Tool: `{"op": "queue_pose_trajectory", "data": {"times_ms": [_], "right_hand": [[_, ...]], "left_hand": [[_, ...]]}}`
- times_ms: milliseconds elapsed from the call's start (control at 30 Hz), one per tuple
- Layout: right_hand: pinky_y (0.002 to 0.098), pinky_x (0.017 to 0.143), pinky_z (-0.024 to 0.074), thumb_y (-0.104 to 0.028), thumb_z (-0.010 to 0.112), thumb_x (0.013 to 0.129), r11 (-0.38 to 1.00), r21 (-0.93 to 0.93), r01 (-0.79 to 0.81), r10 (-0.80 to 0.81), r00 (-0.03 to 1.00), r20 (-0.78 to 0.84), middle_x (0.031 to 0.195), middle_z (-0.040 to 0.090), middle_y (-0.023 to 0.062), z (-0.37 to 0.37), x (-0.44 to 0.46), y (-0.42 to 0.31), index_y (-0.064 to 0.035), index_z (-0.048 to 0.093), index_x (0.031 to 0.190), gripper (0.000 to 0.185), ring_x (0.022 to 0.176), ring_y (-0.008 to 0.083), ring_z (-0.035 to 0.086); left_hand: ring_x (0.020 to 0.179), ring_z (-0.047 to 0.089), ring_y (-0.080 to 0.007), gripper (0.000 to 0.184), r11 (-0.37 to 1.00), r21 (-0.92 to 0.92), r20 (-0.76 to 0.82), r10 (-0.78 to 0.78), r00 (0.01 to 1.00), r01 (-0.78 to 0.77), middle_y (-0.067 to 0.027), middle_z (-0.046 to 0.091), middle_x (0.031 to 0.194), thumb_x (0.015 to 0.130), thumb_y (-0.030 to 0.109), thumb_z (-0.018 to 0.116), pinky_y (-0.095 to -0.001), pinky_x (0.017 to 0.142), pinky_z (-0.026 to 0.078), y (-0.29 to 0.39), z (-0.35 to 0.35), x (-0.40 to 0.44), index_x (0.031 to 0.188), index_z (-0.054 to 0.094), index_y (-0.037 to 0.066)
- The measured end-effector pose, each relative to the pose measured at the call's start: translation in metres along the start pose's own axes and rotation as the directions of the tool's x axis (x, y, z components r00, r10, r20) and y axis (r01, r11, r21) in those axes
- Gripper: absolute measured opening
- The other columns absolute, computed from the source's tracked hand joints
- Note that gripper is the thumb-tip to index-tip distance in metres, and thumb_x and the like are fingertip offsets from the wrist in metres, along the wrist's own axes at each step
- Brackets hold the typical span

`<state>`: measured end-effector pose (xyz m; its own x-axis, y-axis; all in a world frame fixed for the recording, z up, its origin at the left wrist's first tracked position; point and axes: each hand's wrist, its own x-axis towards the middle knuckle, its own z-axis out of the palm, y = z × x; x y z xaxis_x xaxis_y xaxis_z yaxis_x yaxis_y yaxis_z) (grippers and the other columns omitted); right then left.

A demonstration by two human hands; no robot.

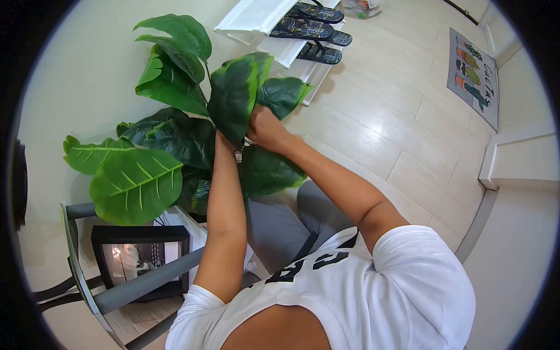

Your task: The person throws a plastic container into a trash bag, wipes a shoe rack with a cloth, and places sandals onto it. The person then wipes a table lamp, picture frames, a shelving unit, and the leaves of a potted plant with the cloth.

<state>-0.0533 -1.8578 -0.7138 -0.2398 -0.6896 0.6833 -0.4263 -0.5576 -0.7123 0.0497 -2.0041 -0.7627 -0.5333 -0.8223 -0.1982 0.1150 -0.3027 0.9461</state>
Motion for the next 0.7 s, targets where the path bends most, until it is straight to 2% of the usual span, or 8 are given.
{"op": "queue_pose_trajectory", "data": {"times_ms": [133,267,333,400,500,600,667,700], "right_hand": [[0.0382,0.088,0.0399,-0.005,0.061,0.069,0.977,-0.203,-0.069,0.02,0.972,-0.235,0.106,0.055,0.0196,0.003,0.011,0.036,-0.0017,0.057,0.103,0.035,0.099,0.0359,0.052],[0.0435,0.095,0.034,-0.013,0.061,0.074,0.892,0.452,-0.013,0.158,0.945,-0.286,0.115,0.051,0.0181,0.047,-0.011,0.042,-0.0033,0.046,0.12,0.049,0.11,0.0358,0.045],[0.0518,0.105,0.0174,-0.006,0.049,0.08,0.918,-0.395,0.014,0.028,0.994,0.102,0.132,0.031,0.0248,0.05,-0.029,0.041,0.0062,0.031,0.128,0.053,0.126,0.0405,0.026],[0.0575,0.102,0.0175,-0.005,0.051,0.079,0.919,-0.394,0.021,0.026,0.993,0.114,0.13,0.033,0.0247,0.047,-0.026,0.057,0.0052,0.033,0.126,0.051,0.125,0.0424,0.025],[0.0568,0.101,0.019,-0.011,0.056,0.071,0.871,-0.415,-0.263,0.102,0.923,-0.371,0.124,0.038,0.0284,0.028,0.002,0.069,0.007,0.041,0.117,0.052,0.125,0.0457,0.023],[0.0558,0.101,0.0212,-0.014,0.051,0.077,0.834,-0.537,-0.13,0.191,0.98,0.058,0.124,0.039,0.0287,0.032,0.002,0.059,0.0089,0.045,0.115,0.045,0.122,0.0476,0.026],[0.0539,0.102,0.0212,-0.012,0.048,0.076,0.876,-0.464,-0.13,0.049,0.982,-0.184,0.126,0.038,0.0285,0.059,-0.028,0.05,0.0088,0.047,0.114,0.043,0.122,0.045,0.029],[0.0517,0.104,0.0204,-0.011,0.048,0.075,0.879,-0.476,-0.027,-0.02,0.995,-0.094,0.129,0.037,0.0266,0.065,-0.042,0.045,0.008,0.046,0.116,0.045,0.123,0.042,0.029]], "left_hand": [[0.099,0.055,-0.0167,0.043,0.999,-0.039,0.011,0.011,1.0,-0.01,-0.0058,0.057,0.111,0.079,0.014,0.064,-0.0319,0.084,0.045,0.001,0.008,-0.011,0.119,0.049,0.006],[0.102,0.054,-0.0194,0.05,0.978,-0.21,0.037,-0.003,0.999,0.01,-0.0053,0.056,0.114,0.078,0.023,0.068,-0.0358,0.086,0.045,-0.001,0.015,-0.019,0.12,0.049,0.005],[0.095,0.057,-0.02,0.035,0.912,-0.399,0.22,0.195,0.956,-0.094,-0.005,0.058,0.108,0.084,0.018,0.058,-0.0315,0.084,0.047,0.002,0.016,-0.027,0.117,0.051,0.007],[0.096,0.056,-0.0202,0.035,0.919,-0.384,0.222,0.182,0.958,-0.086,-0.0052,0.057,0.11,0.085,0.018,0.057,-0.0316,0.085,0.046,0.001,0.02,-0.034,0.117,0.051,0.007],[0.101,0.054,-0.0207,0.035,0.939,-0.337,0.232,0.161,0.959,-0.076,-0.0058,0.055,0.114,0.086,0.018,0.055,-0.0317,0.086,0.046,0.0,0.016,-0.037,0.119,0.049,0.006],[0.102,0.054,-0.0217,0.04,0.919,-0.392,0.146,0.025,0.989,0.035,-0.0076,0.054,0.118,0.086,0.02,0.055,-0.0354,0.086,0.046,-0.015,0.0,-0.028,0.122,0.047,0.005],[0.101,0.054,-0.0227,0.038,0.972,-0.23,0.046,-0.029,0.999,0.039,-0.0094,0.052,0.119,0.088,0.022,0.051,-0.0355,0.086,0.046,-0.016,-0.003,-0.026,0.122,0.046,0.004],[0.106,0.051,-0.0222,0.037,0.921,-0.383,0.257,0.033,0.966,0.07,-0.0096,0.051,0.121,0.089,0.021,0.049,-0.0345,0.089,0.044,-0.027,-0.025,-0.02,0.122,0.046,0.003]]}}
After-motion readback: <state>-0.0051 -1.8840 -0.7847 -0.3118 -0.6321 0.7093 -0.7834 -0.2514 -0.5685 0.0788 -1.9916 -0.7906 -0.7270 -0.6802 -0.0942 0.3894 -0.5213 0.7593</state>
